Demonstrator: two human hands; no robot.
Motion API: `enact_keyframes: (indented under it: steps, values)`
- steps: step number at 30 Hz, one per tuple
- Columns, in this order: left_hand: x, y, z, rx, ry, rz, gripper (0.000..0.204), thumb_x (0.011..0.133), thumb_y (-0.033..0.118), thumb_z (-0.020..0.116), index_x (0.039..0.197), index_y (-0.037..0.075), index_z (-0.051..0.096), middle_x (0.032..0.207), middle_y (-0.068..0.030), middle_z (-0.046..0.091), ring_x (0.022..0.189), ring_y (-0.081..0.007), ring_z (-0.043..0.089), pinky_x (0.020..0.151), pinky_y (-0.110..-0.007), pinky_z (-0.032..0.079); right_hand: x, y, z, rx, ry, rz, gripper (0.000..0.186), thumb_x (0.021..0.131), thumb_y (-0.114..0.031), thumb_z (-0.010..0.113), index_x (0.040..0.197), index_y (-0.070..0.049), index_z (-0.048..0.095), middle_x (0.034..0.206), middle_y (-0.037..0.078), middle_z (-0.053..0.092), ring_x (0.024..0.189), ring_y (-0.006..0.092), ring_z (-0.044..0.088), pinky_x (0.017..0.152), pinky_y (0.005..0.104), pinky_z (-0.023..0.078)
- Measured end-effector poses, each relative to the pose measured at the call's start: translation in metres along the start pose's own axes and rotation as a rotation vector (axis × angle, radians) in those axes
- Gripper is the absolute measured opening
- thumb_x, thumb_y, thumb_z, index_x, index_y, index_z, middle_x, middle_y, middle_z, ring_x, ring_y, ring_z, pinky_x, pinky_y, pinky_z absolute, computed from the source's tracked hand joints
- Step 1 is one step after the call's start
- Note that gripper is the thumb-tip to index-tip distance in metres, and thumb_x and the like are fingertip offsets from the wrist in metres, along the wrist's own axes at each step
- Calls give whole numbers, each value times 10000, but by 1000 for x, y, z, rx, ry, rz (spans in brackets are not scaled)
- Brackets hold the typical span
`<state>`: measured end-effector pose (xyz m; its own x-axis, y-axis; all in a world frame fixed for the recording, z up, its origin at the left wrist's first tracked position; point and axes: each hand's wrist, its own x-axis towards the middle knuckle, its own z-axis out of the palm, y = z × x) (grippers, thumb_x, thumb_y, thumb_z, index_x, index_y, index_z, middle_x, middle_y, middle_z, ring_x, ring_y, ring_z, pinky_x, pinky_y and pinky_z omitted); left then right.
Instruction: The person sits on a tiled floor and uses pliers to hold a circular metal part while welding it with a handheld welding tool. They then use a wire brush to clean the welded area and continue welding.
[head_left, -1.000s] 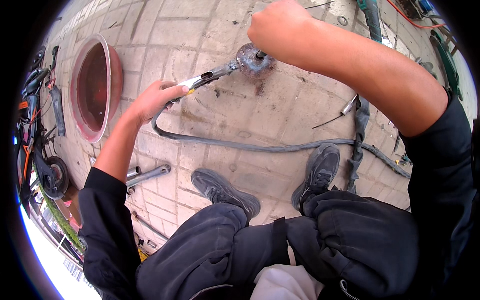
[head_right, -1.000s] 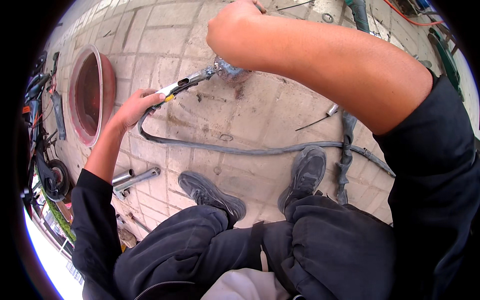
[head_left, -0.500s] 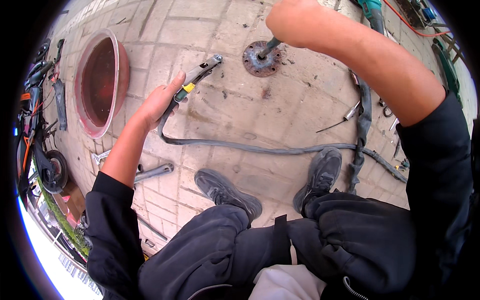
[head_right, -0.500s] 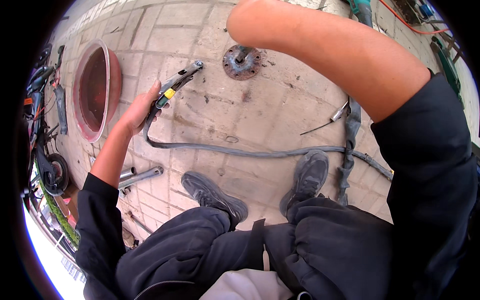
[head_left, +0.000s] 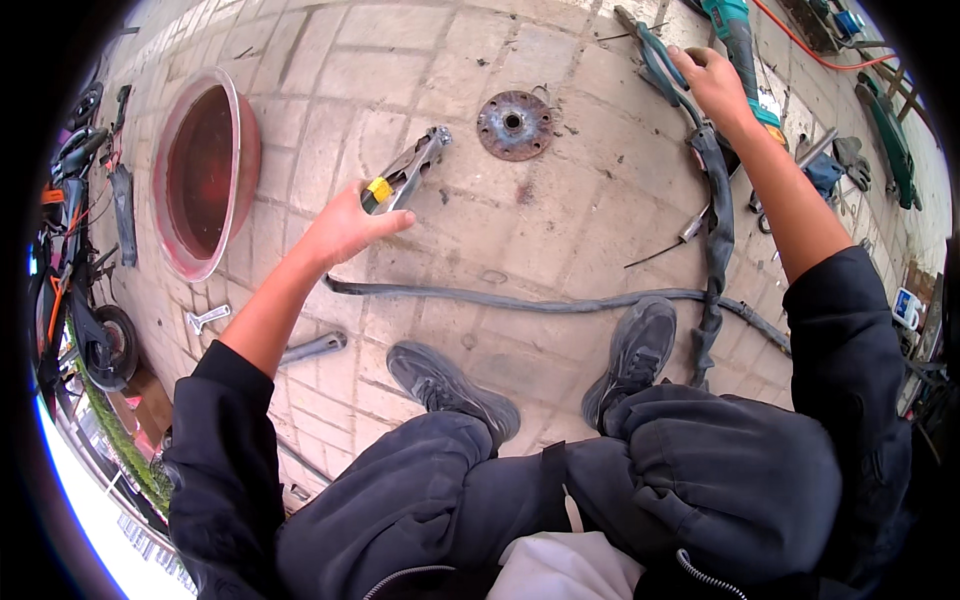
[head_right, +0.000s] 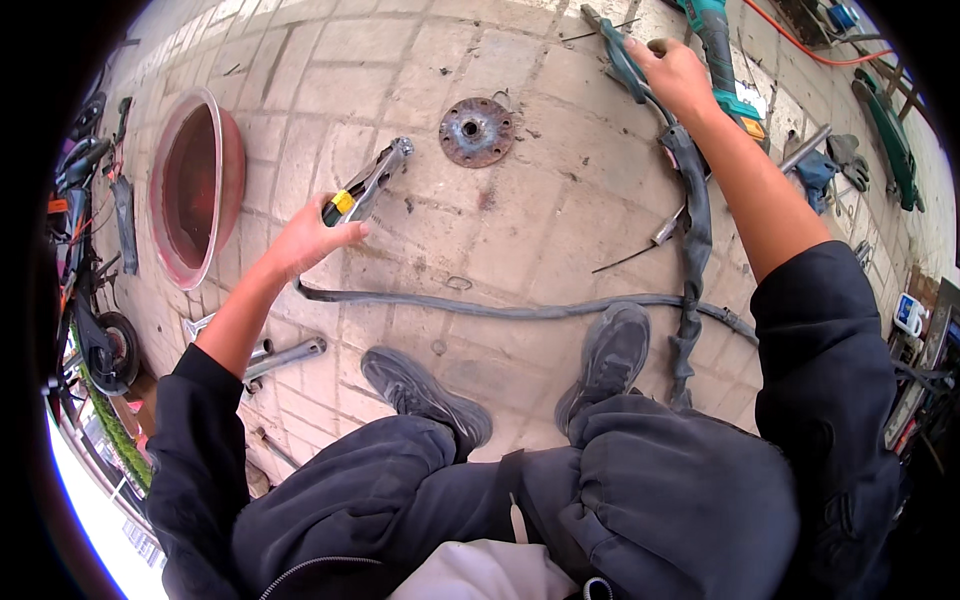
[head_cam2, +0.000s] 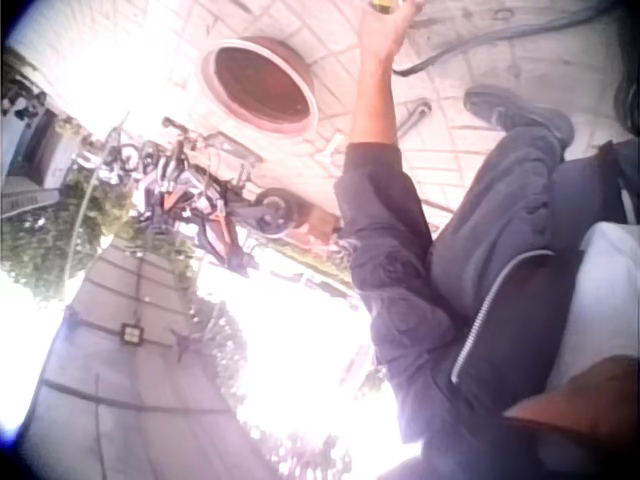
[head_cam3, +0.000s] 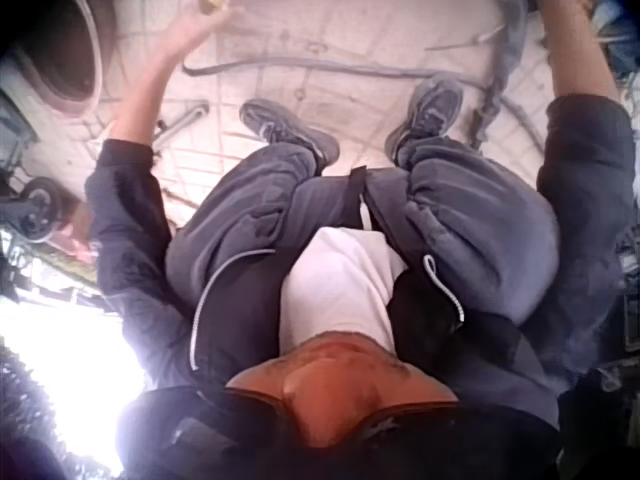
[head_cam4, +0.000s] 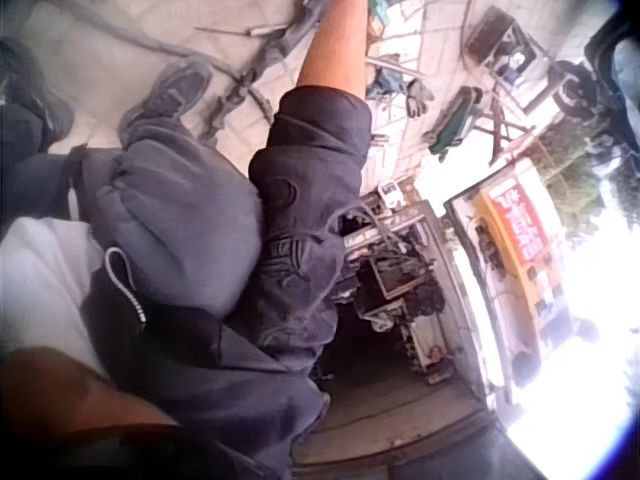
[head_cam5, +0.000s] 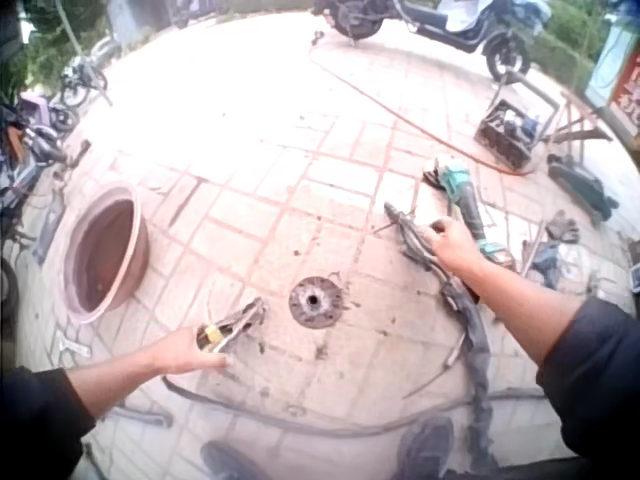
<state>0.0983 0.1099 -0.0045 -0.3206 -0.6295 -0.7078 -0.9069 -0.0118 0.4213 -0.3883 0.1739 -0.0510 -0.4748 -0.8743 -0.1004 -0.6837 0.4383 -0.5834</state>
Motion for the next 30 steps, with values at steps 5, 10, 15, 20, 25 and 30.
enact_keyframes:
  steps: [5,10,15,20,25,30]
  values:
    - [-3,-12,2,52,209,109,947,662,539,804,1265,-121,494,1133,-268,640,1079,-314,635,940,-366,478,-78,31,-1,-98,55,180,624,869,-424,687,1253,56,585,1188,242,643,1105,346,625,969,397,469]
    - [1,11,17,125,341,177,914,658,542,803,1263,-77,510,1100,-245,651,1048,-323,645,910,-377,494,-150,45,3,-207,87,209,631,811,-345,749,1263,55,567,1206,267,612,1146,379,585,985,425,455]
    - [11,19,28,254,340,168,887,657,528,802,1280,-33,510,1118,-216,643,1040,-323,638,892,-388,498,-159,79,7,-127,23,376,658,803,-332,759,1270,82,549,1164,286,640,1058,372,638,933,416,482]
    - [14,16,30,283,308,146,884,673,482,810,1318,-28,487,1177,-216,626,1100,-307,622,941,-380,483,-150,84,-10,365,-221,546,490,793,-295,775,1104,46,610,894,115,652,793,187,629,718,318,499]
    - [12,7,35,296,397,214,874,667,504,802,1302,-13,496,1157,-200,633,1064,-317,633,897,-392,502,-178,9,-37,684,-407,509,432,787,-247,783,1055,12,563,785,42,582,675,121,581,589,265,467]
    - [10,13,44,299,449,239,866,674,507,796,1301,-9,496,1143,-190,636,1041,-320,642,870,-396,515,-214,-28,-30,754,-467,442,531,787,-313,792,1119,31,560,745,15,560,642,102,554,572,251,445]
